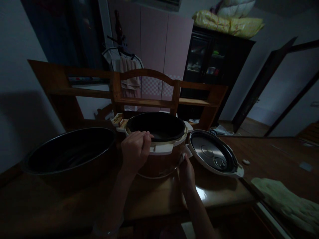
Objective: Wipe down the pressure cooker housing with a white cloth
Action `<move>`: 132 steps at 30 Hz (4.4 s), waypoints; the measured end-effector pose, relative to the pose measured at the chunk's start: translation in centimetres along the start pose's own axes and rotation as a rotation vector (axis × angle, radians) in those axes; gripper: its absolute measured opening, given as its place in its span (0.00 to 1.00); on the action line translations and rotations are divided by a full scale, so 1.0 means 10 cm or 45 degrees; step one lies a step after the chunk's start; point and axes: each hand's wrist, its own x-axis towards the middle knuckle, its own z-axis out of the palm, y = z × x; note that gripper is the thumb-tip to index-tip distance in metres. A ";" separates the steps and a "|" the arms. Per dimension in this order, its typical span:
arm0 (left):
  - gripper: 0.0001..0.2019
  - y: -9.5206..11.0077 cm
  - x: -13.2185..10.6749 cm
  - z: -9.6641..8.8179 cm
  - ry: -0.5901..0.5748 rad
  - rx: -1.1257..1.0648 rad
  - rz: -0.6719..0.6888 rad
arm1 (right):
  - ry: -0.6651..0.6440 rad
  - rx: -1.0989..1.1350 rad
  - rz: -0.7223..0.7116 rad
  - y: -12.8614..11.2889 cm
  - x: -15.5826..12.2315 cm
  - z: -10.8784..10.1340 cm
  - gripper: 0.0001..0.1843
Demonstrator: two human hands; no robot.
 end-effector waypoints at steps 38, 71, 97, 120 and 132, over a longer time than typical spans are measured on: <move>0.16 0.00 0.01 -0.01 -0.034 -0.006 -0.021 | -0.909 -1.481 -1.444 -0.23 -0.50 0.36 0.37; 0.16 -0.03 0.00 0.00 -0.025 0.011 -0.015 | -1.257 -1.648 -1.513 -0.47 -0.24 -0.08 0.29; 0.15 -0.01 0.00 -0.02 0.001 -0.001 -0.012 | -1.468 -1.659 -1.580 -0.46 -0.18 -0.17 0.27; 0.16 -0.02 0.00 0.00 0.001 0.000 -0.019 | -1.466 -1.529 -1.834 -0.40 -0.17 0.12 0.28; 0.16 -0.02 0.00 -0.01 -0.003 0.006 -0.018 | -1.378 -1.505 -1.898 -0.14 -0.29 0.11 0.18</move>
